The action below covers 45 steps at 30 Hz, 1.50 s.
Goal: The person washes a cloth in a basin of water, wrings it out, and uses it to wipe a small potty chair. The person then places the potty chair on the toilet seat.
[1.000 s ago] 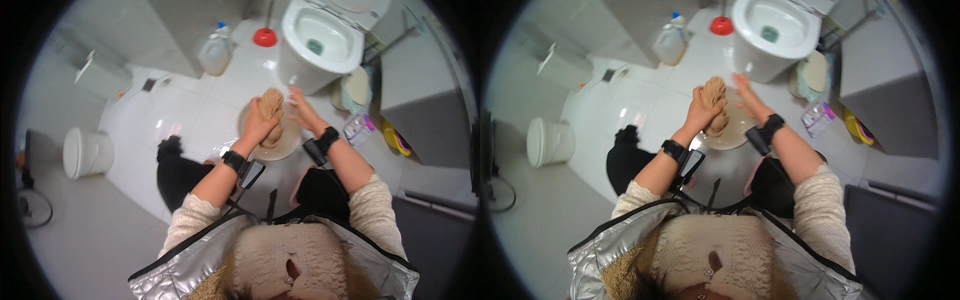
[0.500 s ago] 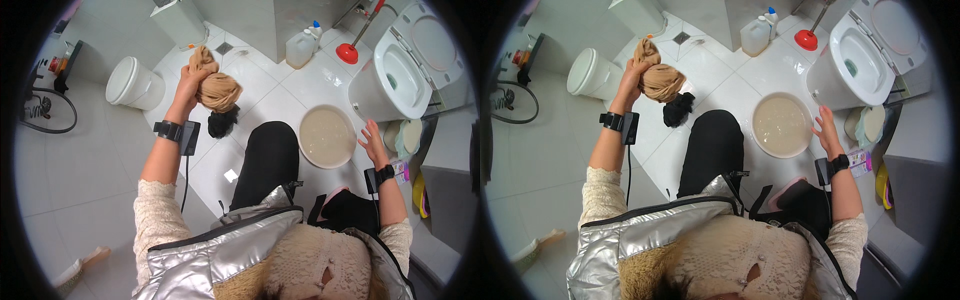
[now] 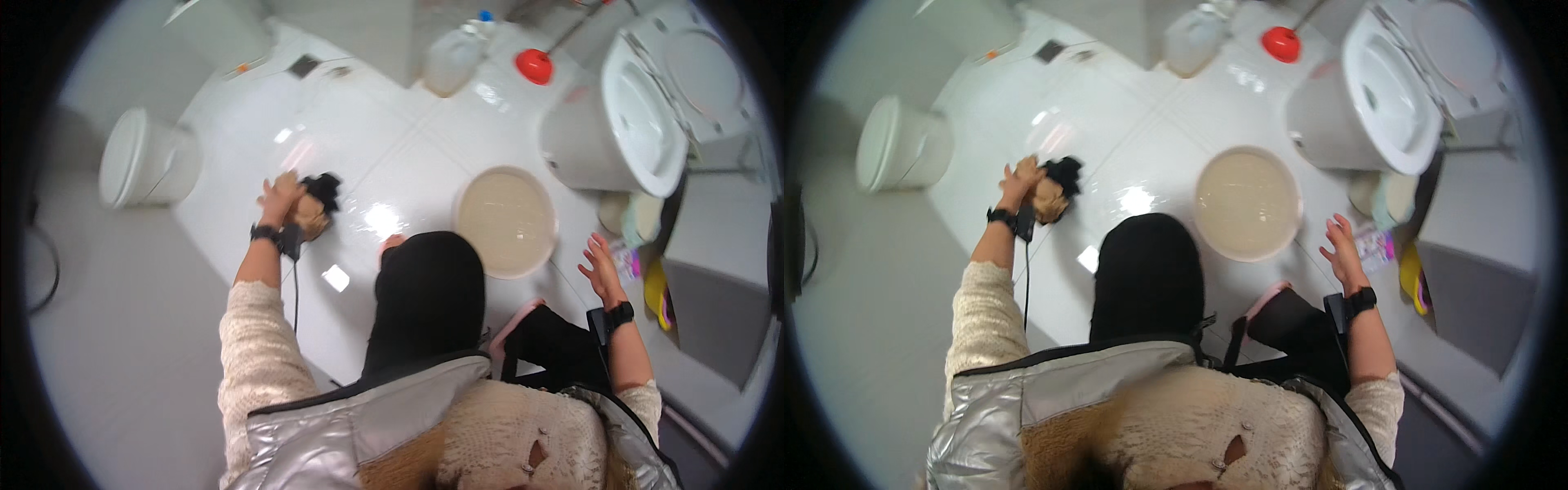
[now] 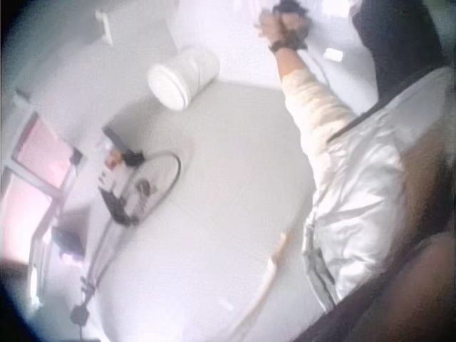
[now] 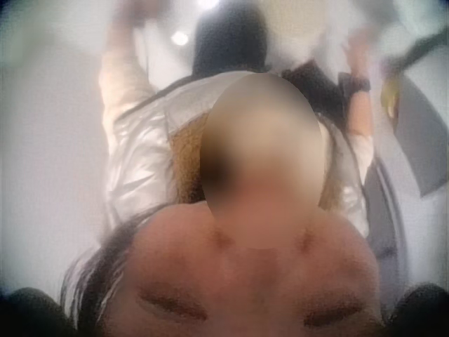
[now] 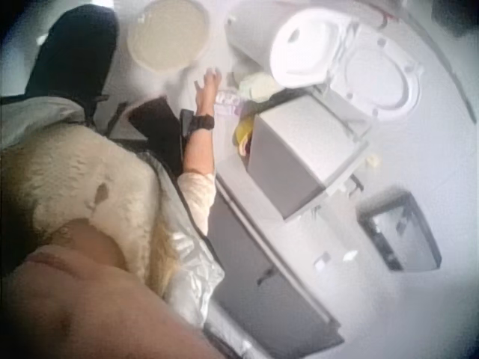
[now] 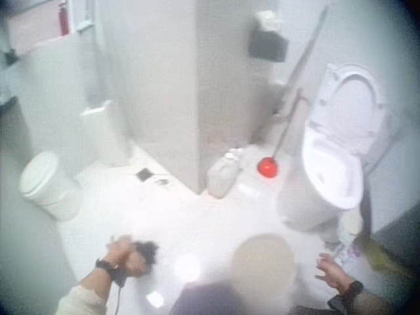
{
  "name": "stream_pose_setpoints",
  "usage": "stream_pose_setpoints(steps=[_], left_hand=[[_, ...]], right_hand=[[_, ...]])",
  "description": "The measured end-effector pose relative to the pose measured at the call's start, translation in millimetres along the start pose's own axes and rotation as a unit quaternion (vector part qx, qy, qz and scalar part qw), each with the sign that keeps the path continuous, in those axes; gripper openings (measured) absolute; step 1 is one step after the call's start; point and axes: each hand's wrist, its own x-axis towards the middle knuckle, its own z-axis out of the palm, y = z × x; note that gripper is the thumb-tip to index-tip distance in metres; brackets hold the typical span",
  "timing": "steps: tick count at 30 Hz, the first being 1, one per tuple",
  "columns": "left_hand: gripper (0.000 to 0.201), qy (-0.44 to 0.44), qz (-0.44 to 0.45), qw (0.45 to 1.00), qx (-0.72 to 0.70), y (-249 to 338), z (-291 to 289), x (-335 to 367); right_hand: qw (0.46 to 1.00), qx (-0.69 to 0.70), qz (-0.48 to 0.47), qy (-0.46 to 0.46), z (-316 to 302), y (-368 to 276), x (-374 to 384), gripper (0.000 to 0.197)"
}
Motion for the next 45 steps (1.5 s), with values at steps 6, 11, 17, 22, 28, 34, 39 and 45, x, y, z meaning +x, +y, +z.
stream_pose_setpoints(steps=[6, 11, 17, 22, 28, 34, 39, 45], left_hand=[[0.071, -0.071, 0.133, 0.979, 0.135, -17.4, 63.2, 46.4], [0.058, -0.116, 0.14, 0.972, 0.147, -31.5, 84.0, 80.5], [0.033, -0.158, 0.019, 0.922, -0.353, 54.5, 46.7, 111.1], [0.016, -0.341, 0.153, 0.661, -0.65, 298.9, -23.9, 30.7], [0.02, -0.594, 0.343, 0.475, -0.551, 500.7, -73.1, -247.8], [0.014, -0.765, 0.258, 0.348, -0.476, 538.8, -6.3, -456.2], [0.01, -0.766, 0.196, 0.42, -0.446, 544.9, 35.0, -512.6], [0.008, -0.759, 0.184, 0.425, -0.457, 557.9, 62.6, -520.3]], right_hand=[[0.993, 0.034, -0.053, 0.099, -66.7, -19.9, -38.9, 0.062], [0.971, 0.074, -0.114, 0.195, -119.9, -35.3, -108.3, 0.054], [0.937, 0.116, -0.156, 0.288, -182.0, -3.5, -221.1, 0.045], [0.919, 0.111, -0.187, 0.33, -210.2, 22.6, -311.4, 0.033], [0.884, 0.066, -0.281, 0.368, -231.4, 28.0, -421.9, 0.035], [0.85, 0.096, -0.305, 0.42, -251.0, 71.5, -513.3, 0.035], [0.661, -0.062, -0.338, 0.667, -279.1, 105.5, -625.6, 0.039], [0.179, -0.355, -0.153, 0.905, -318.6, 113.6, -814.4, 0.05]])
